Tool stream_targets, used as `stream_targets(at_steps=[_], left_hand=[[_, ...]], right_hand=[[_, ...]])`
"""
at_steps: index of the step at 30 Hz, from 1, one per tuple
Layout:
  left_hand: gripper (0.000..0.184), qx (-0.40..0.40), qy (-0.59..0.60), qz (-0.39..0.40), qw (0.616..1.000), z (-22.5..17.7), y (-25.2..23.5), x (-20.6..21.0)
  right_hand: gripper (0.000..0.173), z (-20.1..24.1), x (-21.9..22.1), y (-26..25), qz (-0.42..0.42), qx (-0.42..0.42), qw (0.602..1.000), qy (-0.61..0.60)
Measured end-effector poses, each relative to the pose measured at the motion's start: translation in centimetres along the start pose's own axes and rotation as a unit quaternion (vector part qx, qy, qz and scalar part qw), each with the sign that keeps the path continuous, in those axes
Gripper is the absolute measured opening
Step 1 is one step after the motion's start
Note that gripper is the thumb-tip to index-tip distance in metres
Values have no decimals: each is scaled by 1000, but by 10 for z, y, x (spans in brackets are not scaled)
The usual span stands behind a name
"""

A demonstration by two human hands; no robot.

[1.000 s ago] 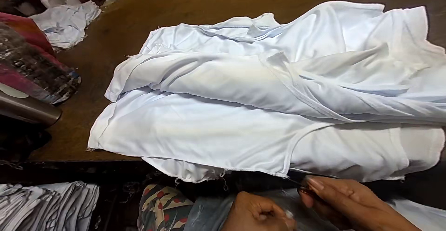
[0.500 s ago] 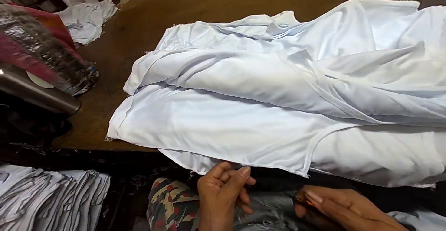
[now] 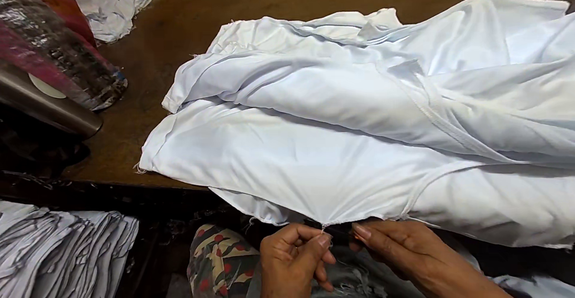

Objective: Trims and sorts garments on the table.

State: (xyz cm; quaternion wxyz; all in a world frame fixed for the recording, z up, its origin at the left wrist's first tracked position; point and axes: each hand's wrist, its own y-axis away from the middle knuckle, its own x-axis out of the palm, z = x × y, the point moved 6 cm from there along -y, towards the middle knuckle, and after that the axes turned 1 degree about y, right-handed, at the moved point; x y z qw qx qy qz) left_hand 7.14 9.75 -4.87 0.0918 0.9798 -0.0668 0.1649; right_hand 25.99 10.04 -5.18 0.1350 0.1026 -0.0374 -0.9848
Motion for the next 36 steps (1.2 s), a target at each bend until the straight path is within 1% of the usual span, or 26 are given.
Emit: stream_targets(at_steps=[4,7,9,12,13,14,15,16,18,19,20,21,22,23,25,27,28,30,32,34,36], left_hand=[[6,6,8,11,1000,2,-1,1],[6,15,2,23,1000,3,-1,2],[5,10,-10,36,999,4,0,4],[5,-21,-77,95,992,8,4,9],[5,-30,-108,123,986,11,6,11],[7,-38,-138,150,978,15,8,13],[8,-46,-166,176,969,20,10,15],[9,-57,-190,197,960,26,11,17],[12,-62,-226,225,946,33,13,23],[13,-57,-245,236,939,34,13,26],[14,-46,-264,243,932,34,13,28],[14,-33,-286,248,925,32,12,30],[13,-22,-308,246,919,29,11,31],[13,-12,-326,240,914,26,11,30],[16,0,-327,209,922,19,11,24],[14,15,-288,167,943,12,11,17],[13,33,-263,143,954,8,10,13],[19,75,-227,90,967,0,7,5],[19,90,-200,38,975,-12,4,-1],[13,69,-168,-5,983,-23,-1,-5],[18,42,-125,-28,991,-29,-5,-8]], right_hand=[[37,2,2,-4,-15,-5,1000,16],[41,1,4,-5,-39,-28,996,71],[45,1,4,-4,-33,-48,992,108],[49,17,-6,12,18,-103,983,148],[46,25,-14,21,14,-124,978,168],[44,33,-23,32,-11,-143,970,196],[45,38,-32,41,-52,-160,958,233],[48,41,-40,48,-105,-175,936,286],[51,42,-45,51,-188,-184,881,394],[48,39,-44,46,-214,-188,855,434],[41,35,-42,41,-233,-201,831,463],[32,31,-40,35,-243,-223,814,478],[26,29,-40,29,-243,-253,807,475],[24,30,-43,25,-234,-276,810,461],[24,42,-54,17,-192,-290,845,406],[20,59,-72,7,-156,-272,886,342],[18,69,-82,1,-152,-254,901,317],[14,89,-104,-15,-164,-215,919,287],[10,108,-123,-35,-183,-194,926,266],[10,119,-135,-58,-213,-184,928,244],[12,118,-144,-80,-248,-167,914,273]])
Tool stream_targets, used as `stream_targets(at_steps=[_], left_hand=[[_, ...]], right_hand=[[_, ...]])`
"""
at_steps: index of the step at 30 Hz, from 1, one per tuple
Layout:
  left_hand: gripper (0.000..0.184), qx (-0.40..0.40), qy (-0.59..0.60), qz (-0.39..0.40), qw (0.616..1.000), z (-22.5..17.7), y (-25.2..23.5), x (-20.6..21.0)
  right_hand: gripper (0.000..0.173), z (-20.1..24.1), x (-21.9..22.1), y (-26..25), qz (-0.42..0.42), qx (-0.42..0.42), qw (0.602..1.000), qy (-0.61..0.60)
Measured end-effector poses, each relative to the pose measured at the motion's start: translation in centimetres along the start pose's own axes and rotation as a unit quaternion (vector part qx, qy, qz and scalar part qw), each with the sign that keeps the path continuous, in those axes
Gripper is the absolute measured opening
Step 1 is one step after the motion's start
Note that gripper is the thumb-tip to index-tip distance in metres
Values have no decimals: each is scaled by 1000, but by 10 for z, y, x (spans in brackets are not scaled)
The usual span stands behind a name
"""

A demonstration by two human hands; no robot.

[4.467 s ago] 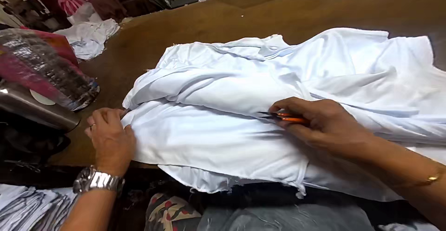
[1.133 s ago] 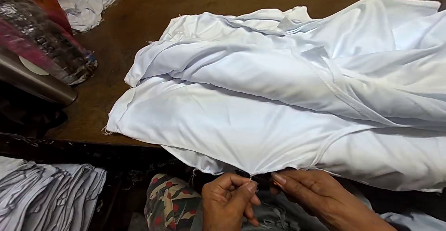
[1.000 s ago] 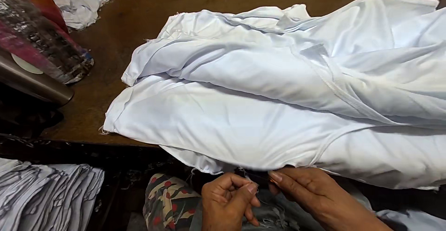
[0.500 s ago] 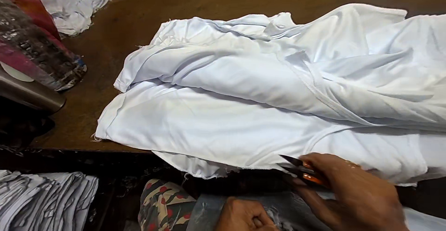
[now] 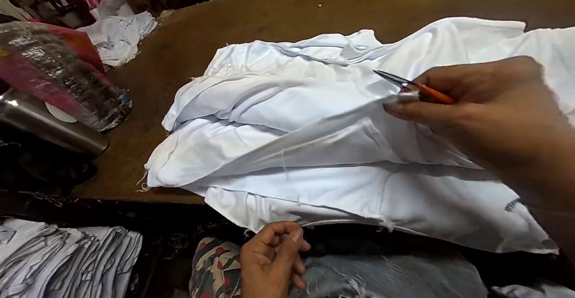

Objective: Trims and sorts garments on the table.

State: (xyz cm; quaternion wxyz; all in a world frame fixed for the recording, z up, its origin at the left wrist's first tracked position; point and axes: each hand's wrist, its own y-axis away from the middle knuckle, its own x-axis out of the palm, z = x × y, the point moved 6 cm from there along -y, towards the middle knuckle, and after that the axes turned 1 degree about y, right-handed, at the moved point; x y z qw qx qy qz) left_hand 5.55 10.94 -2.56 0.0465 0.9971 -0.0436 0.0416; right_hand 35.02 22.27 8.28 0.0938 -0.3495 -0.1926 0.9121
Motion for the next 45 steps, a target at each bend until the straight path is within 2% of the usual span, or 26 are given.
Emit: stream_targets(at_steps=[2,5,9,12,14,15,18,21,23,24,26,28,31,34,39,45], left_hand=[[17,12,-7,-12,1000,-4,-2,-1],[13,126,-102,-19,987,-11,-6,-2],[10,252,-249,-90,931,-37,-22,-2],[28,288,-393,-132,863,-58,-49,5],[46,269,-448,-126,843,-59,-75,12],[46,258,-461,-118,841,-58,-86,16],[12,227,-421,-94,873,-59,-101,20],[7,189,-305,-42,933,-64,-88,11],[5,183,-237,-16,954,-63,-70,-2],[5,179,-217,-6,960,-60,-58,-9],[7,173,-187,11,967,-52,-36,-21],[7,175,-152,27,972,-43,-18,-26],[5,173,-112,26,978,-35,-3,-26],[5,175,-98,18,980,-29,0,-25],[5,183,-86,22,979,-26,0,-26],[4,178,-74,16,981,-24,0,-28]], right_hand=[[14,-19,14,-13,-1,15,997,80],[20,-30,29,-14,-1,11,987,162],[10,-27,28,-10,12,-12,985,171],[13,-30,24,-7,7,-14,988,155],[16,-28,25,-4,-5,-21,986,167],[18,-25,25,-2,-15,-34,983,179],[31,-8,26,10,-35,-86,974,205],[30,13,25,34,-13,-90,990,108],[28,16,35,59,76,-43,996,-36],[32,14,45,75,145,-13,982,-118],[44,12,66,106,279,35,930,-235],[44,14,85,125,334,75,900,-268],[41,18,104,137,346,150,872,-312],[38,27,117,137,333,188,855,-351],[38,33,125,126,279,214,881,-317],[38,34,125,121,279,204,897,-275]])
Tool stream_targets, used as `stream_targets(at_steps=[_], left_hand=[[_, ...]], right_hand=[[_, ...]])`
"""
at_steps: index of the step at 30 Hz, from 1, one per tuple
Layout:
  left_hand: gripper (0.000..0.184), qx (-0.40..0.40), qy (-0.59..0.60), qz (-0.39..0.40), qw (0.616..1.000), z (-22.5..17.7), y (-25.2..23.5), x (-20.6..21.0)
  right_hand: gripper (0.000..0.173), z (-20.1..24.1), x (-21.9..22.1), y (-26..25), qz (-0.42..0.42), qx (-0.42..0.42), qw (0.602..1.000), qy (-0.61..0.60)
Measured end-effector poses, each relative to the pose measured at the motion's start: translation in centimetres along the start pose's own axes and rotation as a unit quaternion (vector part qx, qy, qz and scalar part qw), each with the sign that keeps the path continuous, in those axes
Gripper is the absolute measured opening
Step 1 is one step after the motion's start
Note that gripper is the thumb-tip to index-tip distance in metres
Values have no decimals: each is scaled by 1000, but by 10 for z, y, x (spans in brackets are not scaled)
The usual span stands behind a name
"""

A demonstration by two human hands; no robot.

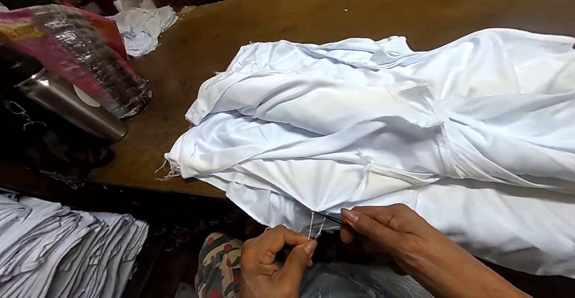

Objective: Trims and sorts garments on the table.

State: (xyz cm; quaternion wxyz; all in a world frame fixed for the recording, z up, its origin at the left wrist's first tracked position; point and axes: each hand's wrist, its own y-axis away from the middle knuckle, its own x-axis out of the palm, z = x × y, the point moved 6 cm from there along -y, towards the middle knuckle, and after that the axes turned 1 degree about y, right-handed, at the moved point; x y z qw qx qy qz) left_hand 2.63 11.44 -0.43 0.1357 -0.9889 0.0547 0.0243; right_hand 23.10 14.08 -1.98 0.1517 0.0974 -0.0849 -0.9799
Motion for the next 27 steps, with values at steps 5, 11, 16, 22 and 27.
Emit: stream_targets(at_steps=[5,11,16,22,27], left_hand=[[5,-4,10,-4,1000,0,1,-2],[4,-1,14,4,1000,1,2,0],[4,4,24,10,1000,1,3,1],[11,-52,-39,162,985,14,25,14],[16,-144,-299,308,892,42,50,30]], right_hand=[[39,2,-3,9,13,-11,999,35],[39,-2,4,-1,-3,20,1000,-14],[40,1,8,-9,-24,-4,999,28],[38,-2,-4,9,20,-40,998,47],[41,13,-59,45,-4,-3,1000,-19]])
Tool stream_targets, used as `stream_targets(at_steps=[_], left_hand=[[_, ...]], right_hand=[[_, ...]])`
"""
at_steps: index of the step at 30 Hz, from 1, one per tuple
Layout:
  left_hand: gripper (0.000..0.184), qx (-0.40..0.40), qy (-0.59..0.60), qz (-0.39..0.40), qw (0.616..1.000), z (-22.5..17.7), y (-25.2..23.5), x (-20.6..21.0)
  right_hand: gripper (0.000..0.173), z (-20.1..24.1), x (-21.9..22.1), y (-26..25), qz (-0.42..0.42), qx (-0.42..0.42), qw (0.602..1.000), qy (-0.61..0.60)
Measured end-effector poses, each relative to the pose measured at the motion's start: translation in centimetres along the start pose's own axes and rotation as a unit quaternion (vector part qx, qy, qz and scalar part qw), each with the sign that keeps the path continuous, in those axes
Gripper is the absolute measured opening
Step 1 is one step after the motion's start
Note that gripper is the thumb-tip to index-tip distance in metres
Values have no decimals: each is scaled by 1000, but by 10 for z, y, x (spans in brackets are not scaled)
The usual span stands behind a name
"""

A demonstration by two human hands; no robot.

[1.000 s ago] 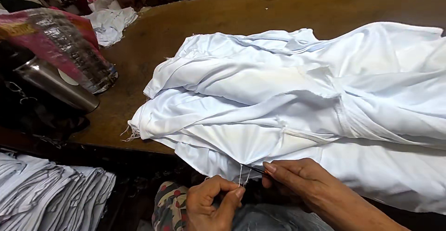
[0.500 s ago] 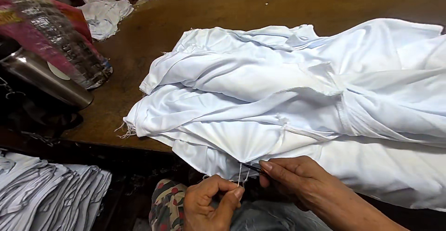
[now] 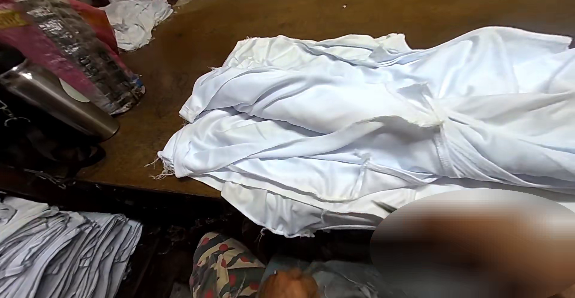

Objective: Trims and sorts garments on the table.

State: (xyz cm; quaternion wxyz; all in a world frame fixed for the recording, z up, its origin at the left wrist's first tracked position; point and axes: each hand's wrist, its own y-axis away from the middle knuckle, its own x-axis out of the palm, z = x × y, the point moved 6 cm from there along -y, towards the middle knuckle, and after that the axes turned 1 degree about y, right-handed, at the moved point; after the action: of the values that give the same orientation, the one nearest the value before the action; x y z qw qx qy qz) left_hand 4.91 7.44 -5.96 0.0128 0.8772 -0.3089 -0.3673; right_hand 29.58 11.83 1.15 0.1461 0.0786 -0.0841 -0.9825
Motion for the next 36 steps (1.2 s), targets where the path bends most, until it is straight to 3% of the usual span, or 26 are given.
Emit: stream_targets(at_steps=[3,5,7,9,12,13,15,16,19,24,28,36], left_hand=[[21,65,5,-150,987,-27,-12,-29],[23,122,12,-275,954,-53,-29,-55],[25,150,-18,-356,922,-75,-52,-74],[37,141,-32,-350,926,-90,-83,-82],[54,88,21,-269,959,-98,-128,-79],[49,82,46,-258,962,-100,-135,-77],[22,83,87,-263,957,-104,-140,-74],[9,90,104,-272,953,-105,-138,-73],[1,178,118,-302,929,-106,-113,-69],[3,269,152,-345,886,-84,-63,-50],[7,261,197,-345,880,-78,-51,-33],[18,189,359,-325,854,-72,-44,-12]], right_hand=[[29,-2,-30,6,-101,-17,994,23],[12,1,-40,6,-165,-50,983,64],[9,6,-41,5,-194,-76,975,80],[12,6,-37,4,-191,-81,976,62],[11,-1,-33,7,-175,-64,982,43],[10,-4,-33,9,-173,-54,983,42],[10,-9,-37,16,-170,-36,984,43],[11,-10,-38,19,-167,-30,985,41],[15,-13,-36,31,-107,-32,993,28],[26,-33,-14,40,26,-33,999,-34],[43,-52,-4,39,30,28,995,-94],[40,-52,5,35,30,64,992,-106]])
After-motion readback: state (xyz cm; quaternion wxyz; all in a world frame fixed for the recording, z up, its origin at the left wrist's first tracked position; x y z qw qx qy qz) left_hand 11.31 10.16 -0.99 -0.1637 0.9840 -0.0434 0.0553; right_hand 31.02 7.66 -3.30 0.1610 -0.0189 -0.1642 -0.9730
